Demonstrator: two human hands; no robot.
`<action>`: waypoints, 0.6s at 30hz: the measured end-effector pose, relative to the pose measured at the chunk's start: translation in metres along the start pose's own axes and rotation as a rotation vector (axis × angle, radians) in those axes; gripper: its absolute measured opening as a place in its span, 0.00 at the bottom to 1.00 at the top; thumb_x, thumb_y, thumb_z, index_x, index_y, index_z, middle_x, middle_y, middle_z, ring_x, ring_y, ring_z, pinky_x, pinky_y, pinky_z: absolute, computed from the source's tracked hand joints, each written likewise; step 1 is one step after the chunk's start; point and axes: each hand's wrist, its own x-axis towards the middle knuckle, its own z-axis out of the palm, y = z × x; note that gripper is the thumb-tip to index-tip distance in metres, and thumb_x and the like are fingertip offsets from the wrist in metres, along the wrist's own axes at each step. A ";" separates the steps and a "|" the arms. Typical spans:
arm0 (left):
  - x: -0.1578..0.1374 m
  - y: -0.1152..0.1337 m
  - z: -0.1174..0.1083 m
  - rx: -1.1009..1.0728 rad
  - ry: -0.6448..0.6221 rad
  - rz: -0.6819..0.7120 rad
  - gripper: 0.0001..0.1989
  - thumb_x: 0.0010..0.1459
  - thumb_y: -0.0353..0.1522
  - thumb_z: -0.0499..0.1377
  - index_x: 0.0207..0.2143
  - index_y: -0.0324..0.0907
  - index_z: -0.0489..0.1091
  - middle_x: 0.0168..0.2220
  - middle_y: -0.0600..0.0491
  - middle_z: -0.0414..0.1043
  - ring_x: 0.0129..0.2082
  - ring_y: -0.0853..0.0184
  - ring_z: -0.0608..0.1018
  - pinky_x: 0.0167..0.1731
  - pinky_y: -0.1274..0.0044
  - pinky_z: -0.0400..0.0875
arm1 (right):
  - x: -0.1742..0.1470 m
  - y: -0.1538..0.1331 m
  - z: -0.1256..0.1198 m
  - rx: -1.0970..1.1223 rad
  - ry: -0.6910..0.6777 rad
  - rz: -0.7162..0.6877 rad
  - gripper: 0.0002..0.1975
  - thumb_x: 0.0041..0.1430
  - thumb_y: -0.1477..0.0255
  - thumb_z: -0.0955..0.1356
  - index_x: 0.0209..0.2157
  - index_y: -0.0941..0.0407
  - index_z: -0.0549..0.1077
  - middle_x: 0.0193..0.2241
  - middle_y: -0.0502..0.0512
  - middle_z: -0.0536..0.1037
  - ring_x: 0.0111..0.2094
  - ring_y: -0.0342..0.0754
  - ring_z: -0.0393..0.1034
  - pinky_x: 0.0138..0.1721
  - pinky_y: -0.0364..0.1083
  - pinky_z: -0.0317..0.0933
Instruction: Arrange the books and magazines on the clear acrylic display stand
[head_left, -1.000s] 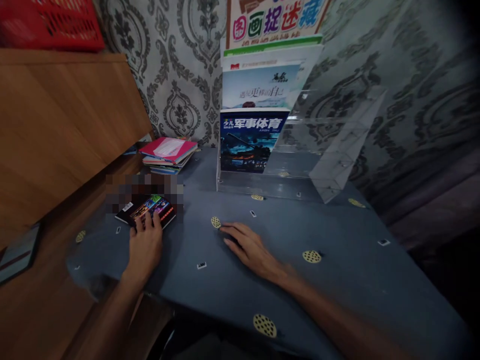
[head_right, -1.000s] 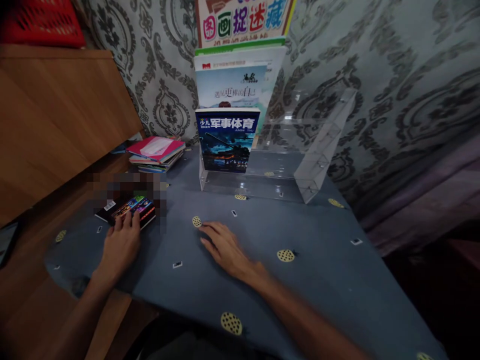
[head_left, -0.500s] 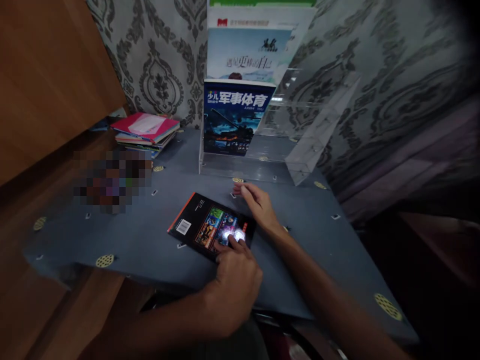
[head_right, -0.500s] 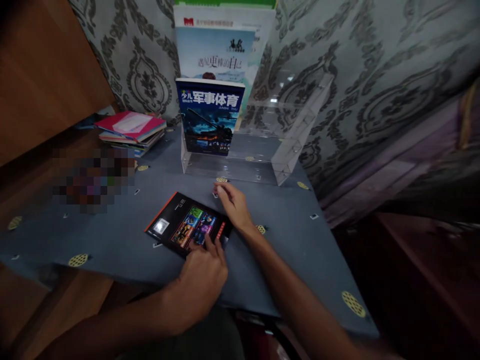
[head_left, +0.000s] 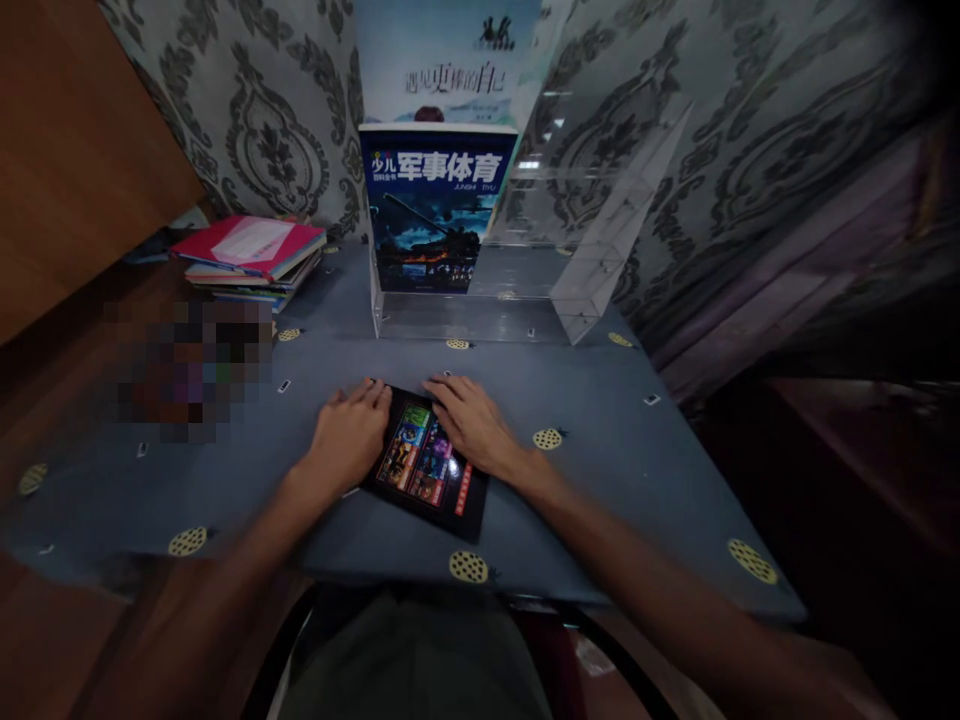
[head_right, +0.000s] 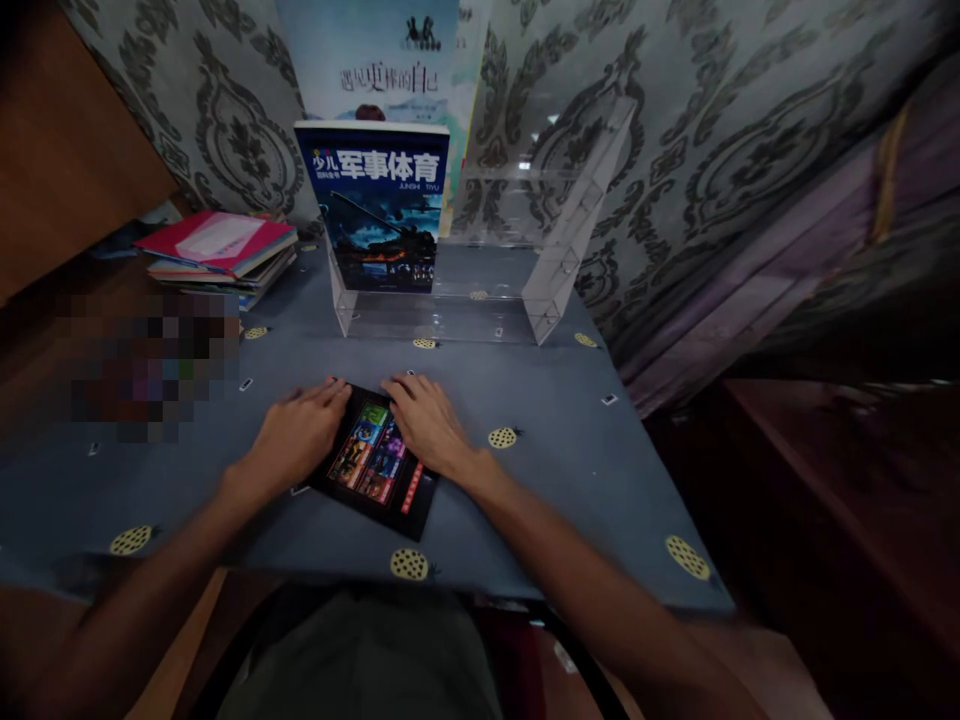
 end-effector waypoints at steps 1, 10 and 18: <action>0.000 -0.007 0.002 -0.019 0.026 -0.013 0.25 0.65 0.22 0.47 0.62 0.38 0.67 0.64 0.42 0.67 0.63 0.56 0.71 0.60 0.59 0.67 | 0.001 -0.003 -0.001 -0.013 -0.006 -0.010 0.20 0.69 0.74 0.59 0.59 0.57 0.71 0.57 0.66 0.74 0.57 0.62 0.68 0.55 0.64 0.65; -0.005 -0.018 0.026 -0.156 0.214 -0.013 0.21 0.67 0.27 0.48 0.59 0.41 0.69 0.62 0.44 0.70 0.63 0.58 0.72 0.60 0.64 0.67 | -0.016 -0.029 0.003 0.041 -0.140 -0.173 0.24 0.70 0.66 0.63 0.64 0.60 0.65 0.66 0.66 0.64 0.69 0.57 0.55 0.68 0.62 0.52; -0.009 -0.030 0.042 -0.222 0.262 0.095 0.22 0.69 0.31 0.46 0.62 0.37 0.65 0.65 0.41 0.65 0.66 0.54 0.67 0.62 0.55 0.63 | -0.080 0.000 -0.020 -0.021 -0.102 0.038 0.28 0.74 0.62 0.56 0.70 0.57 0.54 0.68 0.64 0.60 0.70 0.55 0.51 0.69 0.63 0.50</action>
